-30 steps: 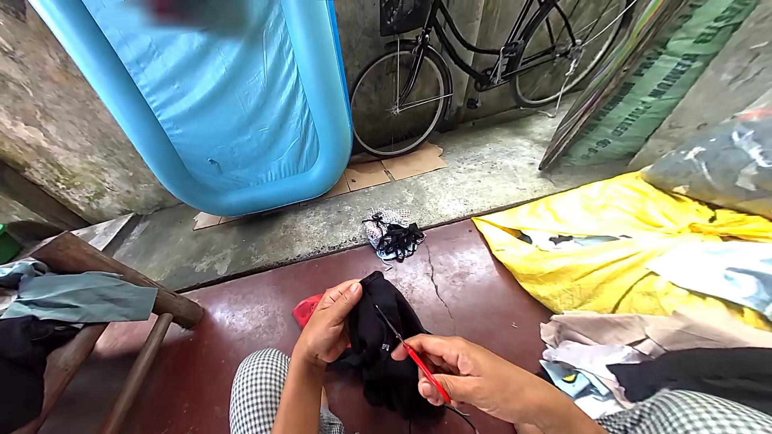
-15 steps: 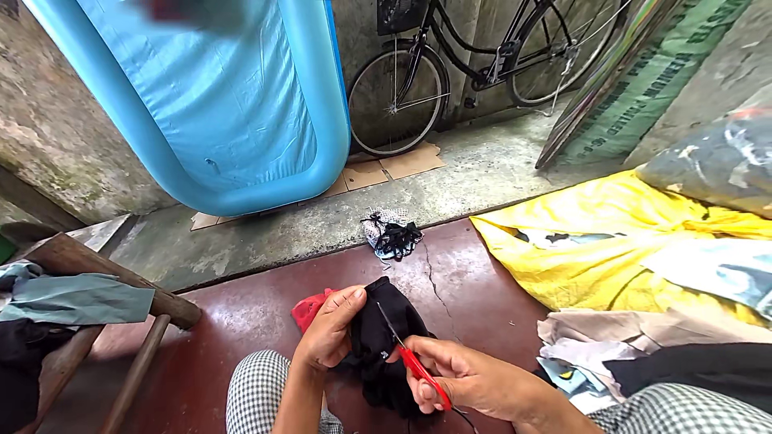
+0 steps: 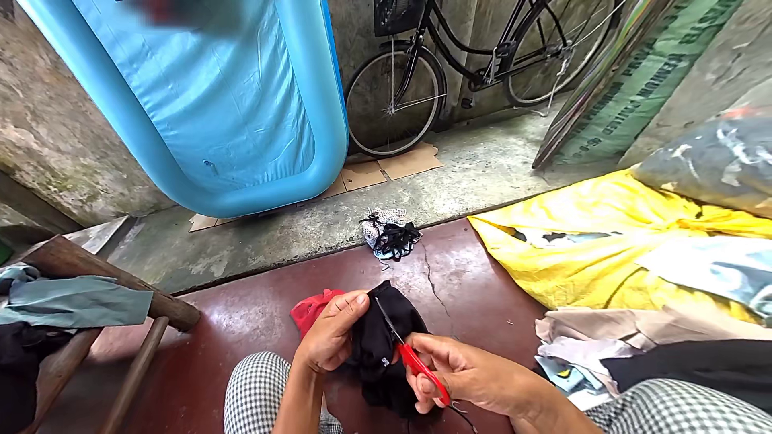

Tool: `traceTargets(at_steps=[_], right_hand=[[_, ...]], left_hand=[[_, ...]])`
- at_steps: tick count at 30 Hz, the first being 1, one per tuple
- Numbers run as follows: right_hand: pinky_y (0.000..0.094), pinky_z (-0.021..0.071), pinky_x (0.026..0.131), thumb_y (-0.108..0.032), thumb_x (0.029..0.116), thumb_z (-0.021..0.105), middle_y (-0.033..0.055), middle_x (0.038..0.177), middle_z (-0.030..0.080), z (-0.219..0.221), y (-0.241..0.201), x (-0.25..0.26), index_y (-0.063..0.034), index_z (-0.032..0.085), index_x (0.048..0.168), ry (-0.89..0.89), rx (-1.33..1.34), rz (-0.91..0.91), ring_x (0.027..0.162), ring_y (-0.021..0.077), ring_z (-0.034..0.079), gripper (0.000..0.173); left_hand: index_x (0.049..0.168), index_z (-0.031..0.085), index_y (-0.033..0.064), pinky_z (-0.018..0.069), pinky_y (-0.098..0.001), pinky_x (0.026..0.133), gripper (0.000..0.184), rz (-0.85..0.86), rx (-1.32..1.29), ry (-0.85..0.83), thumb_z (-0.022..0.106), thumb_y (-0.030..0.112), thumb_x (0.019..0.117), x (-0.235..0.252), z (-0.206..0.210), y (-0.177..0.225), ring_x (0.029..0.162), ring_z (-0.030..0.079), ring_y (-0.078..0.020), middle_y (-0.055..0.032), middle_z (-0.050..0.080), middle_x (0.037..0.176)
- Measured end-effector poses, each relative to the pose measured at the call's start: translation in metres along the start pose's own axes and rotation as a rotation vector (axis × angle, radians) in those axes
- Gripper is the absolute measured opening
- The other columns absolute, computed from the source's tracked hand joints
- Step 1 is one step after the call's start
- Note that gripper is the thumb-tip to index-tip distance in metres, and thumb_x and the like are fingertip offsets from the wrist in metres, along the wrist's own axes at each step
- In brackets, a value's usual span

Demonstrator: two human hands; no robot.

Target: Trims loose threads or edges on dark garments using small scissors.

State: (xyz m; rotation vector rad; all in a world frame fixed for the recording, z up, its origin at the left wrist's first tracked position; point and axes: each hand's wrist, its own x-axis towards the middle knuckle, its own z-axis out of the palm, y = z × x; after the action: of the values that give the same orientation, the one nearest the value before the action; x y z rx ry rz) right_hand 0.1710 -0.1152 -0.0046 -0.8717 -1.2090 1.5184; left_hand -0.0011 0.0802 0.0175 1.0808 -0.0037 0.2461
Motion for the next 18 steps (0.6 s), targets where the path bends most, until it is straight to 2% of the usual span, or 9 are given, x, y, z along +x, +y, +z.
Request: traceTargets(at_steps=[4, 9, 12, 18], right_hand=[[0.0286, 0.0599, 0.070, -0.025, 0.0995, 0.066, 0.0021, 0.086, 0.067, 0.0004, -0.0047, 0.0010, -0.0112, 0.059, 0.124, 0.008, -0.006, 0.026, 0.076, 0.0109, 0.068, 0.029], [0.0350, 0.0610, 0.081, -0.030, 0.0992, 0.068, 0.0034, 0.093, 0.068, -0.0008, 0.0005, -0.0016, -0.0130, 0.059, 0.124, -0.020, 0.039, 0.018, 0.085, 0.0148, 0.070, 0.032], [0.0347, 0.0606, 0.081, -0.029, 0.0993, 0.068, 0.0033, 0.092, 0.068, -0.0029, -0.0004, -0.0024, -0.0124, 0.058, 0.123, -0.017, 0.034, 0.011, 0.085, 0.0144, 0.070, 0.031], [0.0330, 0.0612, 0.077, -0.031, 0.0986, 0.068, 0.0035, 0.091, 0.068, -0.0044, -0.0051, -0.0029, -0.0122, 0.059, 0.131, -0.026, 0.033, 0.016, 0.082, 0.0133, 0.069, 0.039]], left_hand=[[0.122, 0.067, 0.0042, 0.0584, -0.0400, 0.092, 0.036, 0.005, -0.023, -0.008, 0.044, 0.030, 0.1101, 0.0001, -0.0021, -0.0015, 0.099, 0.071, -0.0198, -0.0144, 0.072, 0.108], [0.122, 0.067, 0.0041, 0.0578, -0.0401, 0.092, 0.035, 0.008, 0.015, -0.050, 0.045, 0.028, 0.1099, 0.0001, -0.0027, -0.0038, 0.099, 0.071, -0.0194, -0.0134, 0.072, 0.109], [0.128, 0.065, 0.0047, 0.0577, -0.0398, 0.094, 0.031, -0.006, 0.017, -0.095, 0.046, 0.022, 0.1096, -0.0003, -0.0052, -0.0038, 0.101, 0.071, -0.0191, -0.0131, 0.072, 0.112], [0.127, 0.065, 0.0036, 0.0594, -0.0401, 0.090, 0.031, -0.026, -0.035, -0.137, 0.045, 0.019, 0.1096, 0.0005, -0.0089, -0.0073, 0.098, 0.072, -0.0210, -0.0152, 0.072, 0.111]])
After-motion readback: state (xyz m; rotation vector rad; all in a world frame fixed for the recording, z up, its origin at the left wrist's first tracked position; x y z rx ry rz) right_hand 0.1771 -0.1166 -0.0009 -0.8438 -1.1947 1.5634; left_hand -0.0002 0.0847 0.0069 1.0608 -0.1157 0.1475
